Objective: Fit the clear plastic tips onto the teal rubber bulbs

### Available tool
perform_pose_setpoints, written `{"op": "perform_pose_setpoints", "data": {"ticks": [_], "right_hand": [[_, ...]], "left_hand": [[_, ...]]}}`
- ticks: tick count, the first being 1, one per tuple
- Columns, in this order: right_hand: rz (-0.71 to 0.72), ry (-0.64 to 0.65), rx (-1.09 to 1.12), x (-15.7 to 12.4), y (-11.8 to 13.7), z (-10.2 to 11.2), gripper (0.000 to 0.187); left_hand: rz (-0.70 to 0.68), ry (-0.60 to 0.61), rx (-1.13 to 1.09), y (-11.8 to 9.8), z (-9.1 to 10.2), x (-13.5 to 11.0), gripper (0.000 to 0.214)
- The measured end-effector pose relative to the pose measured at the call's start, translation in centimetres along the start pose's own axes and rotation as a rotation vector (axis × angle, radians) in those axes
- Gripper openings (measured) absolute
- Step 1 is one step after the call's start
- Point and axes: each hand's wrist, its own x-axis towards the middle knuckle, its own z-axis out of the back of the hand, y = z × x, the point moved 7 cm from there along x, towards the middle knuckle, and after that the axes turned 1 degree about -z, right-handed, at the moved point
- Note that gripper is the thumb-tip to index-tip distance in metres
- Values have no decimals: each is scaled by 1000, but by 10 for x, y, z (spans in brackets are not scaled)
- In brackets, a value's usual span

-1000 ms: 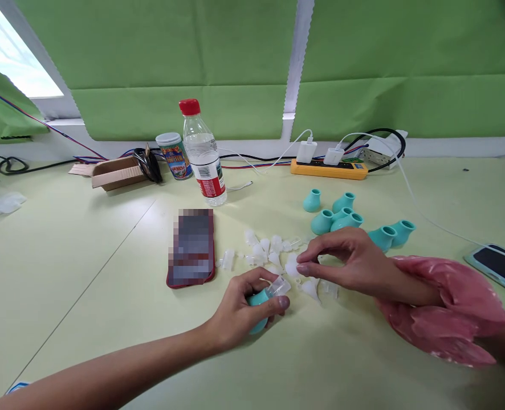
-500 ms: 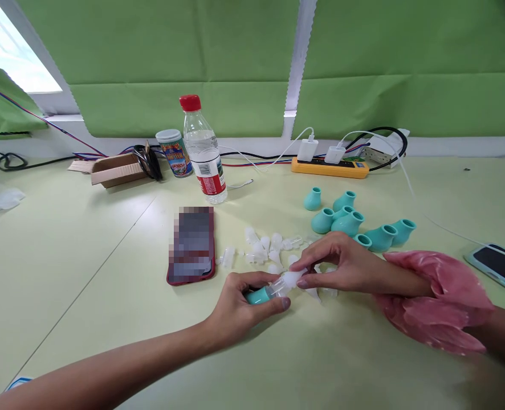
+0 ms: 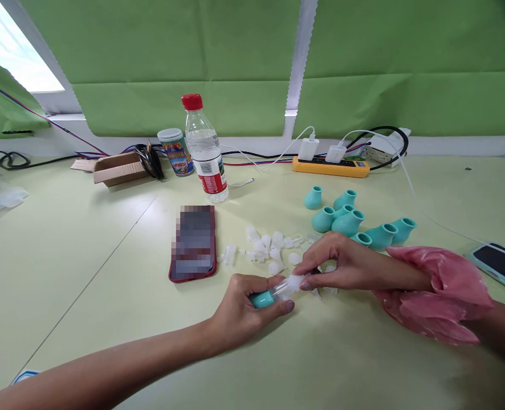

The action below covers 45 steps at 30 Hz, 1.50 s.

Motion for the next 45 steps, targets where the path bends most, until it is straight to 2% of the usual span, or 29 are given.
{"op": "perform_pose_setpoints", "data": {"ticks": [5,14,19,22,29,33,36,38,40,42,45], "right_hand": [[0,50,18,0,-4,-2,28],[-68,57,100,1,-9,-5,28],[-205,-15,355,4,-20,-11,20],[-239,-30,490,6,-24,-17,15],[-264,-67,534,3,-26,-21,11],[-299,-155,526,-2,-17,-19,6],[-271,-184,377,-4,10,-3,5],[-200,-297,229,-5,36,24,5],[-141,-479,50,-7,60,59,9],[-135,-582,-91,-4,72,85,12],[-170,-703,-329,7,67,109,14]], "left_hand": [[-141,-23,83,-3,-1,-4,28],[-190,-71,170,-10,-1,-5,26],[-169,-76,112,-12,3,-4,27],[-173,-74,98,-12,4,-5,28],[-236,-61,115,-12,2,-6,29],[-295,-109,128,-17,5,-7,29],[-490,-159,111,-30,12,-13,32],[-584,-181,117,-35,18,-18,39],[-576,-222,160,-33,24,-18,44],[-515,-246,259,-29,25,-14,46],[-449,-136,557,-24,12,-7,45]]}}
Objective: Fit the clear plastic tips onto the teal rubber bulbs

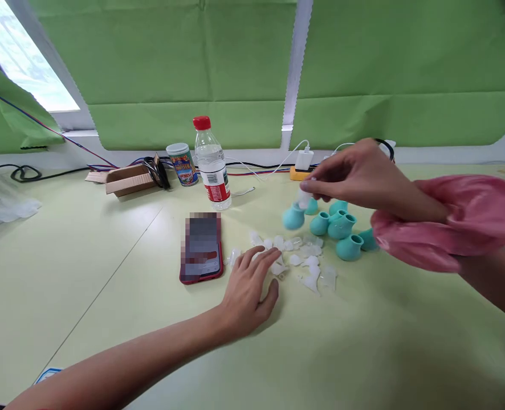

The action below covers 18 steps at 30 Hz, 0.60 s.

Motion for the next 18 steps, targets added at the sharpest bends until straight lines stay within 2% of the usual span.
{"op": "perform_pose_setpoints", "data": {"ticks": [3,4,7,9,12,14,16,18], "right_hand": [[73,-19,-182,19,-19,-20,16],[58,14,-193,24,-29,-30,17],[-25,193,-143,33,-57,-60,23],[-26,189,-175,36,-65,-64,24],[31,32,-353,33,-58,-51,26],[71,-23,-433,22,-48,-44,32],[132,5,-449,4,-37,-45,32],[219,118,-442,-19,-27,-56,27]], "left_hand": [[-37,178,263,-3,-17,1,42],[-43,212,316,-4,-20,1,41],[-50,239,397,-4,-23,1,38],[-60,214,417,-4,-21,1,34],[-102,145,398,-6,-17,2,27],[-131,91,367,-7,-15,2,22],[-139,38,338,-7,-12,2,19],[-125,-3,319,-6,-10,2,17]]}}
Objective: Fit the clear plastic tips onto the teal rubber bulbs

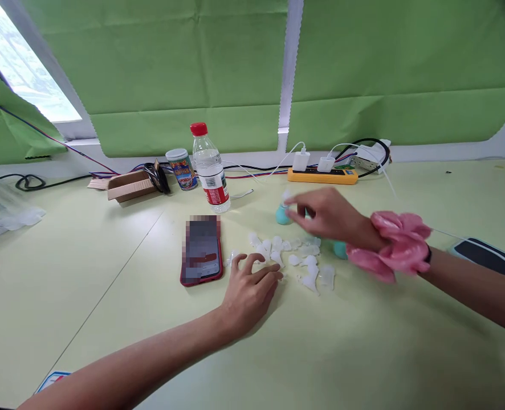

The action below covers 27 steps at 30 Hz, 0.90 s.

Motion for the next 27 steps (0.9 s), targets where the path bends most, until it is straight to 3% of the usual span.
{"op": "perform_pose_setpoints", "data": {"ticks": [3,6,12,18,23,27], "right_hand": [[170,235,-5,-31,23,-26,19],[188,369,-77,-50,23,-47,20],[188,257,-55,-54,22,-45,24],[230,441,-15,-65,37,-53,21],[131,450,-42,-66,30,-62,18],[93,449,7,-68,26,-65,19]], "left_hand": [[57,2,-10,4,1,1,18],[129,32,-16,10,1,1,21],[131,30,88,23,2,7,38],[218,114,198,35,-7,9,30],[224,145,125,35,-8,10,24],[174,-24,-19,27,10,9,27]]}}
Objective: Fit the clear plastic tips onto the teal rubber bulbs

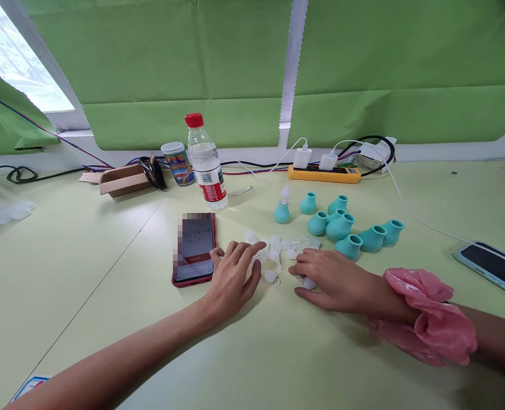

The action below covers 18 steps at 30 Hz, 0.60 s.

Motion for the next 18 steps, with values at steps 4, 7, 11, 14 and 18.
{"op": "perform_pose_setpoints", "data": {"ticks": [4,7,11,14,18], "right_hand": [[-11,-1,38,0,-2,1,18],[-25,-4,66,1,-3,2,17],[-16,-25,127,3,-2,0,12],[16,-75,215,4,-1,1,9],[87,-349,453,1,-2,15,8]], "left_hand": [[-321,-85,-206,-35,11,-14,24],[-476,98,-145,-56,-5,-25,20],[-309,226,-120,-46,-22,-20,22],[-152,222,-181,-28,-23,-14,22],[-10,208,-171,-14,-21,-10,23]]}}
